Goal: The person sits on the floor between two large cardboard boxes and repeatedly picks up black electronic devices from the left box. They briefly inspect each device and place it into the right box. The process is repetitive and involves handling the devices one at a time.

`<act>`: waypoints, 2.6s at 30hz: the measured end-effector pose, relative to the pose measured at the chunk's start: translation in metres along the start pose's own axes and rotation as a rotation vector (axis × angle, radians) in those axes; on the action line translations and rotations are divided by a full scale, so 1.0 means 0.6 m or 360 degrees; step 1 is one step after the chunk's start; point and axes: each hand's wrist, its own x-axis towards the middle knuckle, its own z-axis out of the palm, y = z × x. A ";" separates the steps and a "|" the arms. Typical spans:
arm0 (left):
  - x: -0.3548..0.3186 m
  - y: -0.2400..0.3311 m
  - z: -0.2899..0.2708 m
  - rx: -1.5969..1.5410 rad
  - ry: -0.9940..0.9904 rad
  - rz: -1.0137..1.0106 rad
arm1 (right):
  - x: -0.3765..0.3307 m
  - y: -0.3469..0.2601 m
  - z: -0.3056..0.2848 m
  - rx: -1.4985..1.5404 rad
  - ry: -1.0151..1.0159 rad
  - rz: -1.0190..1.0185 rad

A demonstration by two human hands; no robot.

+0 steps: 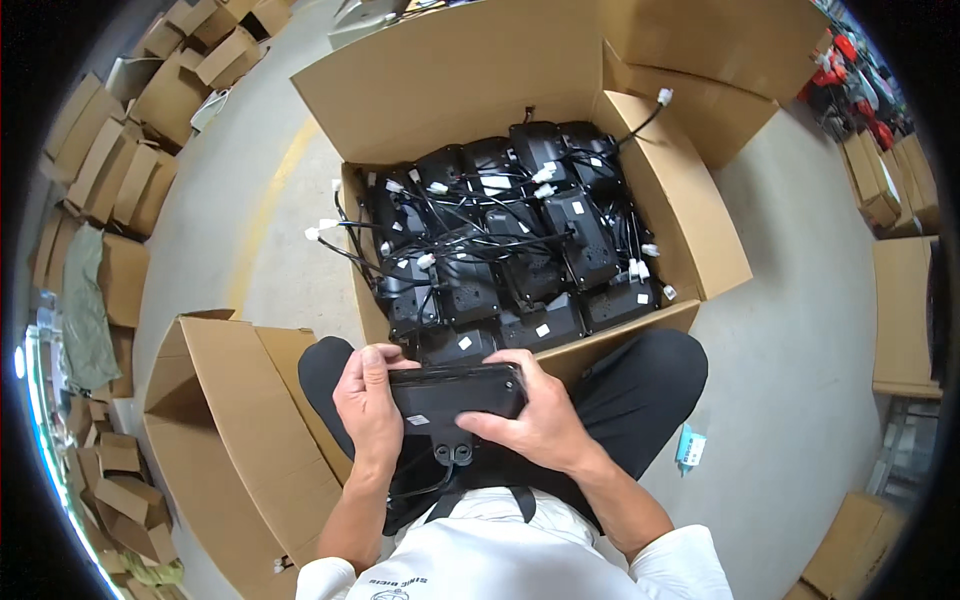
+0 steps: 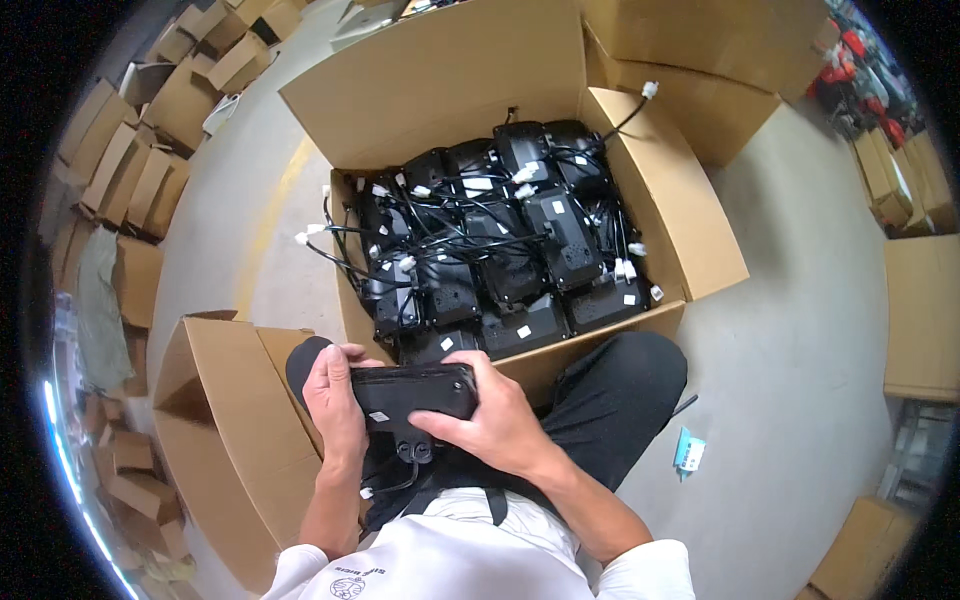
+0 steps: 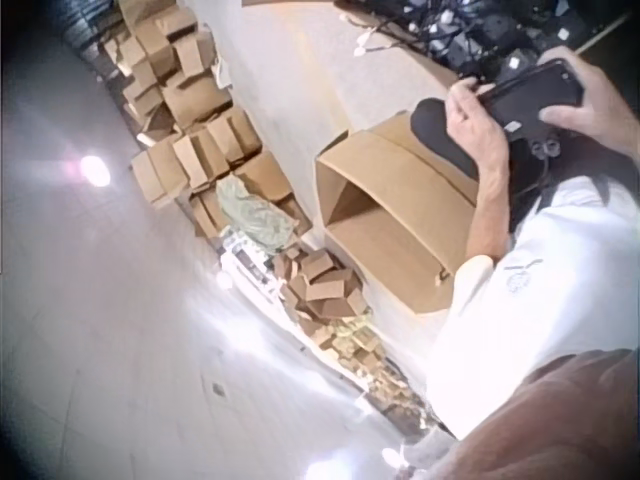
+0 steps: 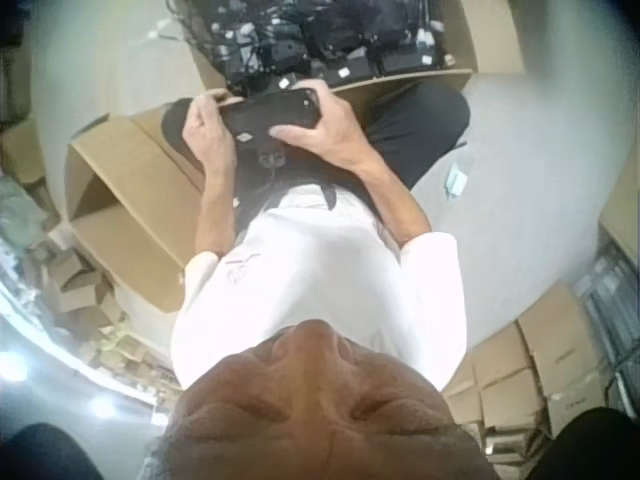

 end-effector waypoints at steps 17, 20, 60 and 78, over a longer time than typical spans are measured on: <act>-0.019 0.094 -0.244 -0.0276 0.0263 0.0285 | 0.195 0.183 -0.376 0.0576 0.0841 0.0552; -0.068 0.097 -0.375 -0.0048 0.0648 0.0238 | 0.226 0.227 -0.365 0.0855 0.0898 0.0798; -0.138 -0.023 -0.703 -0.0751 0.0576 -0.0354 | 0.166 -0.100 0.319 -0.0362 -0.0950 0.0249; -0.077 -0.032 -0.741 0.0892 0.0664 -0.0024 | 0.166 -0.155 0.521 0.0610 -0.0976 0.0240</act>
